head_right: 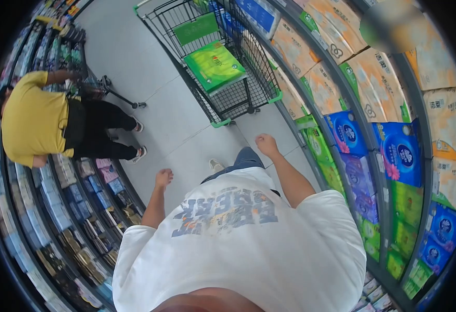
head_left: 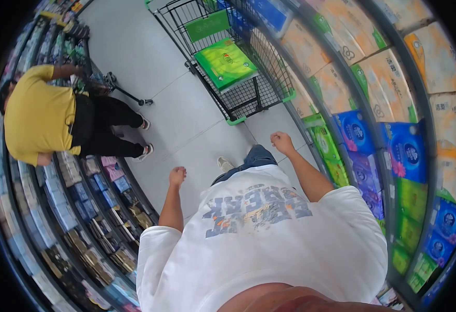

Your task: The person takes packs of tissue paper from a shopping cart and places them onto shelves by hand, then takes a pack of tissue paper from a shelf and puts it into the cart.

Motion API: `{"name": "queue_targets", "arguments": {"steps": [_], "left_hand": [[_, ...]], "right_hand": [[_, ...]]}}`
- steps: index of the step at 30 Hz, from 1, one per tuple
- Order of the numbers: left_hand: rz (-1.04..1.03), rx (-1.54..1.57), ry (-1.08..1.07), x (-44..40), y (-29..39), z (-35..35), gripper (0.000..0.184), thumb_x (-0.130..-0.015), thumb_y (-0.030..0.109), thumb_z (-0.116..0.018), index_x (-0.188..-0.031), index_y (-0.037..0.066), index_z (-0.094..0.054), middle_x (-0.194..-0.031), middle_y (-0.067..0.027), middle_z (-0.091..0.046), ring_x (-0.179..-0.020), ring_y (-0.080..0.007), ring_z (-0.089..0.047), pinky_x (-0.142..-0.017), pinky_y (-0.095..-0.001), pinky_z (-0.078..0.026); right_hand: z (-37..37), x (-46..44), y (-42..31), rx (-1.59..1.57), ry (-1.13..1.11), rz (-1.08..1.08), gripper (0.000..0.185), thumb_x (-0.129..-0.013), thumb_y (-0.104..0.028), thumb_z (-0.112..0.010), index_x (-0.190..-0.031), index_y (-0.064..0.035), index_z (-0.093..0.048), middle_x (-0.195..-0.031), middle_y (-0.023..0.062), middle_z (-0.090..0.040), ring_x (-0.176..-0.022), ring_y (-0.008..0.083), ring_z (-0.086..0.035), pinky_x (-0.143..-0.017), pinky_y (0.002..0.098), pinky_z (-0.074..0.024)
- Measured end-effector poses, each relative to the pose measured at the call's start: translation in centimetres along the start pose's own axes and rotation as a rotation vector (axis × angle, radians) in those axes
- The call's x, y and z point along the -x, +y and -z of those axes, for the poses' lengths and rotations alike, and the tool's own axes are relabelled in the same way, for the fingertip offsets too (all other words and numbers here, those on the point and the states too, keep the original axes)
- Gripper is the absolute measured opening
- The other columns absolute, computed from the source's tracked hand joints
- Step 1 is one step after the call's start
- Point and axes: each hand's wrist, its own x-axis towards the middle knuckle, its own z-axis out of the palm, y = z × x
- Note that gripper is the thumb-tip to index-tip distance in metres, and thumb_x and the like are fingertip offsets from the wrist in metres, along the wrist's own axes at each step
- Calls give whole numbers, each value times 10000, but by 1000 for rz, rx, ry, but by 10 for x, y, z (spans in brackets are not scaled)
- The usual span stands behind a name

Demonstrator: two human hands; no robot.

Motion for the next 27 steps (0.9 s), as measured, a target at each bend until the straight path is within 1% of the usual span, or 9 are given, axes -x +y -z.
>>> {"name": "queue_targets", "arguments": {"steps": [2, 5, 12, 14, 19, 21, 23, 25, 27], "left_hand": [[-23, -27, -33, -23, 38, -8, 269, -859, 186, -579, -1051, 6, -640, -774, -42, -648, -626, -128, -586, -513, -244, -441], [-53, -79, -93, -43, 89, -31, 266, -849, 166, -597, -1056, 4, -639, -782, -44, -652, -639, -130, -594, -520, -249, -444], [-128, -353, -255, -88, 196, -40, 401, -796, 196, -661, -1153, 16, -634, -899, -126, -698, -740, -186, -651, -646, -312, -499], [-273, -525, -210, -130, 220, -28, 432, -780, 202, -662, -1165, 8, -626, -896, -175, -691, -765, -232, -661, -696, -346, -510], [-488, -781, 183, -152, 315, -13, 441, -760, 179, -635, -1163, 1, -609, -956, -221, -670, -900, -358, -644, -853, -426, -486], [-598, -764, 424, -157, 359, -21, 466, -751, 135, -614, -1197, 6, -574, -1089, -241, -619, -1036, -383, -584, -930, -429, -445], [-636, -760, 435, -148, 415, -37, 480, -756, 106, -601, -1222, 5, -542, -1239, -256, -520, -1155, -403, -496, -994, -430, -394], [-977, -765, 489, -177, 441, -51, 476, -749, 82, -605, -1213, 3, -538, -1319, -256, -447, -1213, -413, -431, -1026, -435, -358], [-1112, -784, 415, -200, 477, -70, 473, -746, 74, -608, -1209, 1, -538, -1325, -257, -440, -1214, -415, -428, -1030, -441, -353]], "right_hand": [[4, -7, -30, -139, 65, 91, 237, -853, -192, -601, -927, 19, -679, -748, 156, -673, -693, 187, -670, -622, 302, -519], [7, -28, -59, -382, 96, 38, 234, -868, -146, -605, -990, 48, -654, -803, 132, -686, -700, 169, -668, -632, 277, -527], [11, -94, -106, -518, 104, 6, 237, -917, -166, -579, -1048, 26, -625, -858, 105, -676, -692, 136, -641, -605, 239, -505], [6, -117, -111, -617, 103, 33, 237, -916, -163, -579, -1043, 32, -623, -859, 101, -675, -695, 131, -638, -603, 236, -503], [-7, -145, -118, -565, 119, -29, 233, -911, -148, -577, -1042, 41, -620, -858, 96, -671, -705, 132, -636, -612, 239, -502], [-15, -156, -115, -603, 139, -80, 230, -904, -140, -577, -1040, 39, -626, -853, 85, -671, -713, 140, -638, -613, 243, -495], [-25, -163, -119, -625, 144, -148, 234, -902, -147, -581, -1040, 35, -628, -852, 81, -670, -713, 141, -639, -610, 243, -490], [-43, -174, -120, -629, 203, -213, 267, -860, -200, -614, -1002, 21, -663, -817, 101, -690, -671, 169, -655, -645, 295, -504], [-62, -189, -117, -603, 209, -255, 263, -858, -196, -613, -999, 19, -665, -817, 100, -689, -669, 170, -655, -647, 301, -506]]}}
